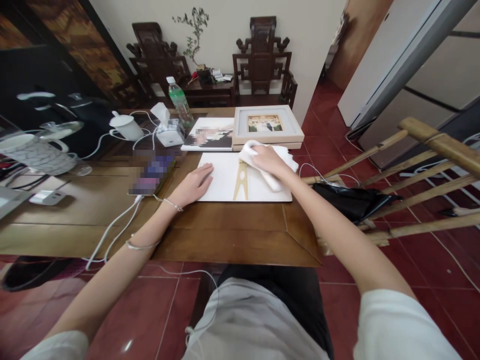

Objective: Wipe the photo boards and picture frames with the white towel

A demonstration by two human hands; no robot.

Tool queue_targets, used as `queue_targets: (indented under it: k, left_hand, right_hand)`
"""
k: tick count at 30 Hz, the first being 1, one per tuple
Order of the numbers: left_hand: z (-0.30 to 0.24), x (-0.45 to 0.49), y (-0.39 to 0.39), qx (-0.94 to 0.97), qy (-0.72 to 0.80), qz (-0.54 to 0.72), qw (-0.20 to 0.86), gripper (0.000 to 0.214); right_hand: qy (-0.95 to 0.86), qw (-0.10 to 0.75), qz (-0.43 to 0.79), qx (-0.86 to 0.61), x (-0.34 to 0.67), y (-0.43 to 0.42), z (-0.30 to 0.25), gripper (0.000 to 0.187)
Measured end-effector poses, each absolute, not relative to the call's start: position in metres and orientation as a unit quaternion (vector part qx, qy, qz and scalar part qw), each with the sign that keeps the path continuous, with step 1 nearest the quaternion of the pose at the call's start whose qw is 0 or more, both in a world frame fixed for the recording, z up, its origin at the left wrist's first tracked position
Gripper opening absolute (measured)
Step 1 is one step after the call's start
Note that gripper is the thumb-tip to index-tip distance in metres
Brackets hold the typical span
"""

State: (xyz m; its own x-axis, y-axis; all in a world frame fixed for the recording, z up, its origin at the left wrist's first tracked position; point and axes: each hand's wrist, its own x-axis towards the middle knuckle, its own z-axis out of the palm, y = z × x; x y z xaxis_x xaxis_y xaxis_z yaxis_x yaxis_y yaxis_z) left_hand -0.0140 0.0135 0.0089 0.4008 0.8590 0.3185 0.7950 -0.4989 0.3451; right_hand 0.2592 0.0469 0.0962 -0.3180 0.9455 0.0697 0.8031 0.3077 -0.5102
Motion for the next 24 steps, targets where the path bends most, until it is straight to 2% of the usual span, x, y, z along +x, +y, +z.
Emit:
queue_targets:
  k: [3, 9, 12, 18, 24]
  left_hand:
    - [0.009, -0.014, 0.013, 0.836, 0.495, 0.228, 0.067, 0.044]
    - [0.008, -0.014, 0.013, 0.839, 0.491, 0.226, 0.055, 0.044]
    - [0.009, -0.013, 0.012, 0.839, 0.491, 0.23, 0.052, 0.043]
    - [0.011, -0.01, 0.011, 0.839, 0.492, 0.226, 0.047, 0.041]
    - [0.011, -0.011, 0.011, 0.84, 0.492, 0.222, 0.047, 0.042]
  right_hand:
    - [-0.806, 0.188, 0.205, -0.522, 0.235, 0.044, 0.09, 0.042]
    - [-0.884, 0.073, 0.131, -0.443, 0.222, 0.006, 0.077, 0.049]
    - [-0.903, 0.047, 0.147, -0.401, 0.229, -0.028, 0.078, 0.051]
    - [-0.909, 0.025, 0.226, -0.35, 0.238, -0.082, 0.092, 0.046]
    - [-0.904, 0.027, 0.201, -0.376, 0.233, -0.059, 0.097, 0.036]
